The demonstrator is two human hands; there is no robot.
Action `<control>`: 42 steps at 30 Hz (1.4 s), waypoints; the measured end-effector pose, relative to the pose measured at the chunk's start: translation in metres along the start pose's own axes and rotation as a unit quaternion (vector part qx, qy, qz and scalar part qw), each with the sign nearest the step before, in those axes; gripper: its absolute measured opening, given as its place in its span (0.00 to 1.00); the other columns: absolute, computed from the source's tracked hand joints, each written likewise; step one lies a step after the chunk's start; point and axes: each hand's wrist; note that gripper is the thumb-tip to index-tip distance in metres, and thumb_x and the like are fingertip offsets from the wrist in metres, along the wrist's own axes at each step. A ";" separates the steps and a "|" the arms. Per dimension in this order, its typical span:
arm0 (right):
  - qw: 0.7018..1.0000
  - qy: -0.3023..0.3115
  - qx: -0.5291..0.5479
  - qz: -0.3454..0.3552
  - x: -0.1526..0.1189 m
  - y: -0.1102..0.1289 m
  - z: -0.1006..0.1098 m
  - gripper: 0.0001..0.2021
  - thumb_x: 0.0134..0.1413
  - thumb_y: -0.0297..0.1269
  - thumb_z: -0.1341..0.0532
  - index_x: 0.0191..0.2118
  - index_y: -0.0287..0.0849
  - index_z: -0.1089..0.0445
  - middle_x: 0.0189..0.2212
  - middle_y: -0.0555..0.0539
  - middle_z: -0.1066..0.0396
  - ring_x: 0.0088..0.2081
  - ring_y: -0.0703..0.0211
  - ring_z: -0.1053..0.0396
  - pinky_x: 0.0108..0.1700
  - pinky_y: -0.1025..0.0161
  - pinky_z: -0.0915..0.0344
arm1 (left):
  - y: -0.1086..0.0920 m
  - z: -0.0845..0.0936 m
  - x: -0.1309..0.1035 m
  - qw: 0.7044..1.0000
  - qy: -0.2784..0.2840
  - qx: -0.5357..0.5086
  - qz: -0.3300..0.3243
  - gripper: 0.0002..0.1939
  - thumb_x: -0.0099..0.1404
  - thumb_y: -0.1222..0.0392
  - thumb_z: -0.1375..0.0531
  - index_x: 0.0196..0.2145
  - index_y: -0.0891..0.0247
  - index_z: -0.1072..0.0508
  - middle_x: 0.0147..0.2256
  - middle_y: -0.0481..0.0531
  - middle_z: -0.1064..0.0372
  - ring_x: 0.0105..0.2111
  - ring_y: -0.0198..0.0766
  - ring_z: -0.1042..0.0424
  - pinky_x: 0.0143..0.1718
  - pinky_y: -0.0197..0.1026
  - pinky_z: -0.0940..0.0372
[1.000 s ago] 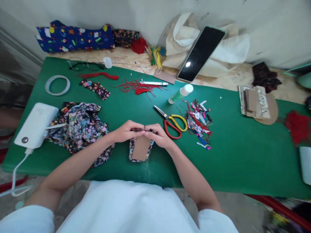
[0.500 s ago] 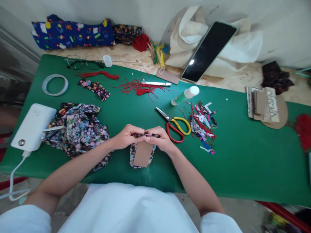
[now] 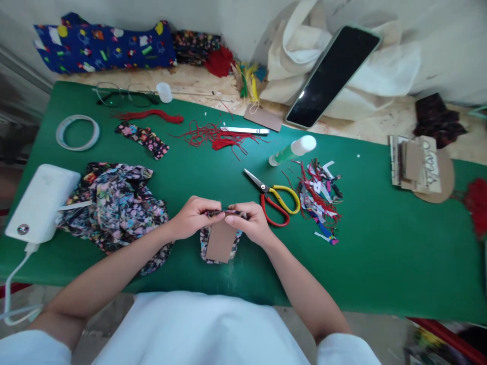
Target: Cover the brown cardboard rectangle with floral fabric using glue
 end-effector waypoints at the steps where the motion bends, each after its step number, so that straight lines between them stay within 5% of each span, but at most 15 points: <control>1: 1.000 -0.016 0.004 -0.001 -0.001 0.000 0.000 0.28 0.51 0.52 0.33 0.18 0.40 0.48 0.18 0.56 0.56 0.22 0.71 0.58 0.25 0.65 0.61 | 0.000 0.000 0.000 1.000 -0.005 -0.002 0.007 0.27 0.67 0.42 0.43 0.19 0.63 0.43 0.19 0.42 0.51 0.21 0.29 0.50 0.24 0.35 0.55; 10: 0.992 -0.106 0.063 -0.027 -0.004 -0.011 0.001 0.30 0.51 0.59 0.36 0.18 0.43 0.51 0.17 0.56 0.55 0.21 0.69 0.56 0.24 0.66 0.57 | 0.007 0.000 -0.003 0.998 -0.004 -0.046 0.044 0.26 0.65 0.34 0.45 0.28 0.63 0.37 0.22 0.42 0.48 0.22 0.29 0.49 0.23 0.33 0.52; 14: 0.990 -0.122 0.070 -0.032 -0.002 -0.013 0.000 0.30 0.51 0.58 0.36 0.19 0.43 0.52 0.17 0.56 0.55 0.20 0.69 0.56 0.22 0.67 0.56 | 0.008 0.000 -0.005 0.997 0.002 -0.041 0.066 0.26 0.64 0.37 0.43 0.24 0.63 0.38 0.21 0.43 0.47 0.23 0.30 0.47 0.24 0.34 0.48; 20: 0.997 -0.065 0.042 -0.028 -0.004 -0.005 0.001 0.25 0.52 0.60 0.37 0.23 0.41 0.38 0.20 0.53 0.42 0.23 0.67 0.46 0.26 0.67 0.44 | 0.002 0.002 -0.004 0.996 0.023 -0.050 0.075 0.26 0.66 0.40 0.44 0.21 0.63 0.36 0.19 0.46 0.43 0.24 0.34 0.39 0.27 0.37 0.40; 26: 0.999 0.014 0.031 -0.041 -0.008 0.001 0.000 0.20 0.56 0.54 0.38 0.39 0.40 0.24 0.30 0.47 0.27 0.31 0.61 0.32 0.33 0.65 0.34 | 0.000 0.002 -0.006 0.992 0.058 -0.072 0.085 0.24 0.63 0.40 0.39 0.22 0.63 0.34 0.18 0.45 0.43 0.24 0.35 0.36 0.26 0.36 0.38; 32: 0.993 0.041 0.091 -0.070 -0.008 0.002 -0.005 0.21 0.53 0.54 0.35 0.39 0.39 0.23 0.29 0.47 0.27 0.28 0.63 0.32 0.29 0.68 0.34 | 0.006 0.001 -0.007 0.991 0.065 -0.079 0.086 0.26 0.63 0.40 0.39 0.19 0.63 0.39 0.17 0.42 0.52 0.19 0.29 0.47 0.20 0.33 0.46; 42: 0.990 0.028 0.122 -0.073 -0.006 0.000 -0.005 0.22 0.48 0.55 0.32 0.36 0.38 0.23 0.26 0.48 0.29 0.26 0.65 0.34 0.27 0.68 0.35 | 0.003 -0.004 -0.005 0.994 0.041 -0.074 0.062 0.25 0.61 0.41 0.39 0.19 0.63 0.39 0.18 0.42 0.54 0.19 0.28 0.52 0.21 0.35 0.51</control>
Point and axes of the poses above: each hand's wrist, its own x-axis towards the middle knuckle, its own z-axis out of the back of the hand, y = z × x
